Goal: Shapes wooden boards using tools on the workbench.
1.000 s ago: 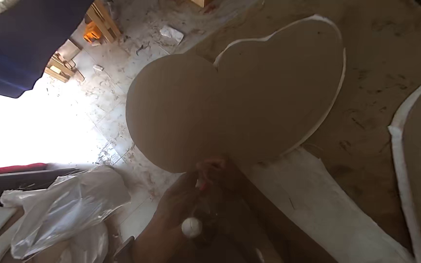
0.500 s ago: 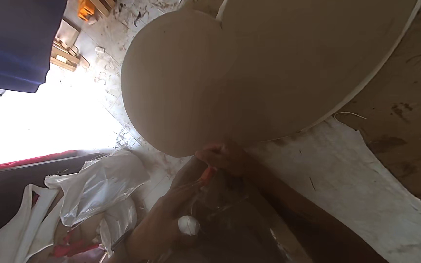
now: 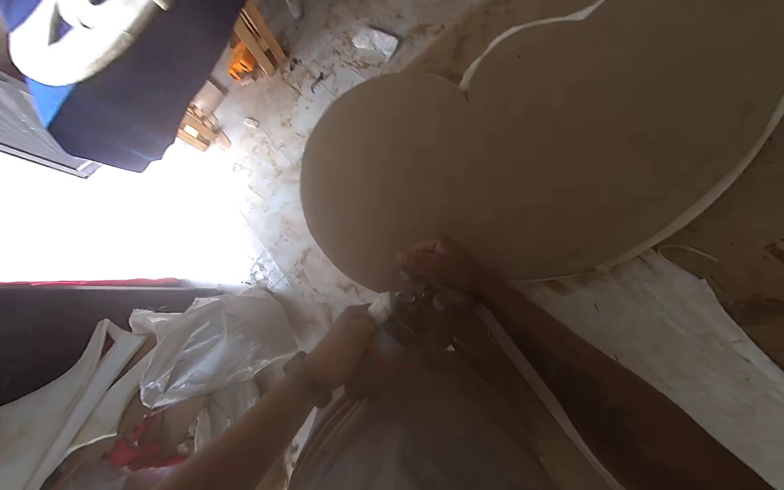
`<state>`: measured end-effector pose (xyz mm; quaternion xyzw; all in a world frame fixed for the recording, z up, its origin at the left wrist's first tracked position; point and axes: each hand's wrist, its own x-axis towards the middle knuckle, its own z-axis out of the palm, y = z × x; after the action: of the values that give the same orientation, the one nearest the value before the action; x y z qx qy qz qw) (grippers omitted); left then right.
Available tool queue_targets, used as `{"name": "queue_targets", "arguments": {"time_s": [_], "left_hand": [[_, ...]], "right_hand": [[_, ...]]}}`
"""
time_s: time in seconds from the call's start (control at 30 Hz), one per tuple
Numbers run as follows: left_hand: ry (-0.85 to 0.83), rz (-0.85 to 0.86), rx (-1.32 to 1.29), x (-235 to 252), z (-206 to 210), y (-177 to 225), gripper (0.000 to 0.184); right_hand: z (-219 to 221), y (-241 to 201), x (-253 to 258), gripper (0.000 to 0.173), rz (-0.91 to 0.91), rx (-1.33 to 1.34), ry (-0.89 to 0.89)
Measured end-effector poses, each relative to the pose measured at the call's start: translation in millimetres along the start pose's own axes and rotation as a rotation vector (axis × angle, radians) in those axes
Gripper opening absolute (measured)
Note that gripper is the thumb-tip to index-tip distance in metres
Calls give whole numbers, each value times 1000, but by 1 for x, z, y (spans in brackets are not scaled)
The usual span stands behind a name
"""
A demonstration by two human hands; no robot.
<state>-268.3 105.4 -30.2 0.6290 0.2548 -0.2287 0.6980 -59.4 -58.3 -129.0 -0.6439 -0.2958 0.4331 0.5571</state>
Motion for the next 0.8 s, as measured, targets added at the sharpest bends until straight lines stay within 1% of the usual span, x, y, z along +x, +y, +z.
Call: {"name": "queue_targets", "arguments": {"time_s": [0.03,0.07,0.1,0.17,0.2,0.23,0.27,0.3,0.37,0.4,0.43,0.47,0.53,0.57,0.63,0.67,0.7,0.73,0.8], "left_hand": [[39,-31,-21,1,-2,1,45],[54,-52,-33,4,-2,4,42],[54,-63,-54,7,0,8,42],[1,-51,-160,10,7,8,46],[-38,-21,-227,9,13,5,48],[-77,18,-288,9,18,-1,50],[-110,61,-310,11,22,-8,53],[-117,97,-273,13,23,-16,55],[-130,185,-173,21,27,-29,61],[-135,243,-129,27,32,-33,63],[-137,297,-93,30,37,-37,63],[-139,328,-79,30,44,-37,58],[-190,355,-59,29,57,-34,51],[-216,368,-58,29,61,-31,49],[-246,418,-35,36,67,-32,47],[-267,435,-22,42,71,-33,48],[-296,448,-10,49,75,-33,49],[-318,462,15,54,80,-32,50],[-348,479,115,59,94,-32,49]], "right_hand": [[2,-4,0,48,18,-12,44],[3,-9,-4,48,41,-12,123],[4,-13,-14,47,65,-13,246],[-1,-5,-31,39,60,16,572],[-3,-1,-48,33,28,27,759],[-1,0,-72,29,-3,26,911],[5,-2,-100,30,-40,5,999],[17,-4,-128,35,-67,-24,1034],[50,-11,-176,54,-42,-14,998],[65,-13,-192,64,-10,51,979],[78,-13,-204,72,18,143,960],[88,-10,-215,81,14,248,936],[103,0,-234,96,-47,425,891],[111,2,-240,104,-71,478,884],[134,-4,-251,118,-56,496,895],[144,-12,-254,121,-18,486,888],[149,-20,-256,118,45,457,888],[153,-29,-256,109,113,404,902],[155,-41,-255,92,162,397,945]]}}
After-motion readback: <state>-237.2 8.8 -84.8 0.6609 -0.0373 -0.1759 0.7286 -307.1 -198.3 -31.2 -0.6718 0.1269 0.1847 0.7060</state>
